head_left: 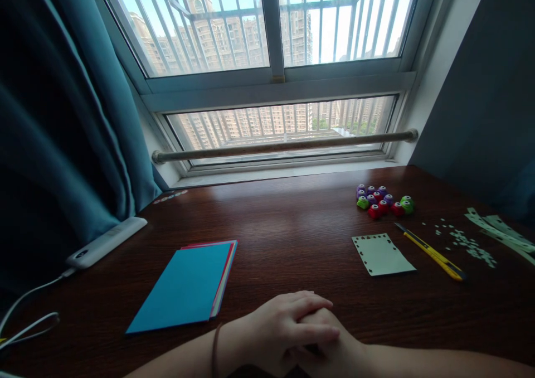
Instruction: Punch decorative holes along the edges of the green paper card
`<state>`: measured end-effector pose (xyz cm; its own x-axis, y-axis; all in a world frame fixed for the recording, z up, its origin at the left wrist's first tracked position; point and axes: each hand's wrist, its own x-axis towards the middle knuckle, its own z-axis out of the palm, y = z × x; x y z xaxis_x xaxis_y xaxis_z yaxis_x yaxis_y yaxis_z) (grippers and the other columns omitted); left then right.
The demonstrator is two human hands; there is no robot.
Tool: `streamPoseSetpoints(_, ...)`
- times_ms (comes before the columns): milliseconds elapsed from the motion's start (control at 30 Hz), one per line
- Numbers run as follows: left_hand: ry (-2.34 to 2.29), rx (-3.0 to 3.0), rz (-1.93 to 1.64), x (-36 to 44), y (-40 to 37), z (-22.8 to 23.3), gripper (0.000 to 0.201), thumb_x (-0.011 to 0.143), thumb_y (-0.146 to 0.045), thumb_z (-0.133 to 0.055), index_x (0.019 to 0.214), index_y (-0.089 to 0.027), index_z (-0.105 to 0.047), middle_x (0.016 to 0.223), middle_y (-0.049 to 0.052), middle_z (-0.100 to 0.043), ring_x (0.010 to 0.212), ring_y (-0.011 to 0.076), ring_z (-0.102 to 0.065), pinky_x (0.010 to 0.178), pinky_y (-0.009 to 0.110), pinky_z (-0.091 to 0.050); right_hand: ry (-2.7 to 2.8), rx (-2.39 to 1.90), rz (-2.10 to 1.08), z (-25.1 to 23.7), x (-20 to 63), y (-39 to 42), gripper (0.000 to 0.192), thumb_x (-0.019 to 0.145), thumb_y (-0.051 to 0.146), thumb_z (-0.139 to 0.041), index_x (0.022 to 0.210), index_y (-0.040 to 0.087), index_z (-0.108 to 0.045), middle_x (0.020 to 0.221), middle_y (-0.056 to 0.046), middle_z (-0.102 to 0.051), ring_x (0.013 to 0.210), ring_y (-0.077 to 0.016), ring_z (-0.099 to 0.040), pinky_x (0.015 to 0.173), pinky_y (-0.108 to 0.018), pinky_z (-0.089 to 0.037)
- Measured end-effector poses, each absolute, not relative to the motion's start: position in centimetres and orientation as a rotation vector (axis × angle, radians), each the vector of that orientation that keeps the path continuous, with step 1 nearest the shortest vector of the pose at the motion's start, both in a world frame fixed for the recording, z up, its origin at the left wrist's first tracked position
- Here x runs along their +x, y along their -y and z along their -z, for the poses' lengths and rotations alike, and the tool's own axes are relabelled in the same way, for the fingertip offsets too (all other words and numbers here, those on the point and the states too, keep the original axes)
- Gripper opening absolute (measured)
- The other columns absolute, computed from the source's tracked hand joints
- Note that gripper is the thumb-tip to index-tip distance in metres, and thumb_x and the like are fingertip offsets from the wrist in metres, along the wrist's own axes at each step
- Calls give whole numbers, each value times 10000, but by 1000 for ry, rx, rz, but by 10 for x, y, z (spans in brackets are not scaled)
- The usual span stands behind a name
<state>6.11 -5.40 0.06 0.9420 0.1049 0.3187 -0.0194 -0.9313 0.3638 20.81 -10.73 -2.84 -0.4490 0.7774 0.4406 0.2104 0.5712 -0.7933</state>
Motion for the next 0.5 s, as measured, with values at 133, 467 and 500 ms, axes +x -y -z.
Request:
streamPoseSetpoints(133,-61,2712,-443,61,54,0,659,648,-184,-522,1271,-265,-324,1301,89,-344,1076,235,-480,877,345,-437,1985,-774,-916,26,209,109,275,678,114,-475,892,170,-638,859,-47,-672,822,-170,-619,800,-263,-477)
streamPoseSetpoints(467,-72,2787,-520,63,56,-4,366,856,-320,-477,1203,-243,-391,1211,109,-445,1030,213,-519,878,311,-441,1986,-838,-903,24,206,109,317,624,84,-506,899,152,-647,901,-54,-672,842,-171,-618,761,-239,-500)
streamPoseSetpoints(500,-70,2793,-512,63,56,-5,356,863,-320,-469,1200,-236,-394,1217,113,-446,1037,215,-518,885,312,-439,1979,-843,-899,24,206,110,334,629,82,-502,927,148,-638,904,-61,-671,834,-167,-620,738,-229,-507)
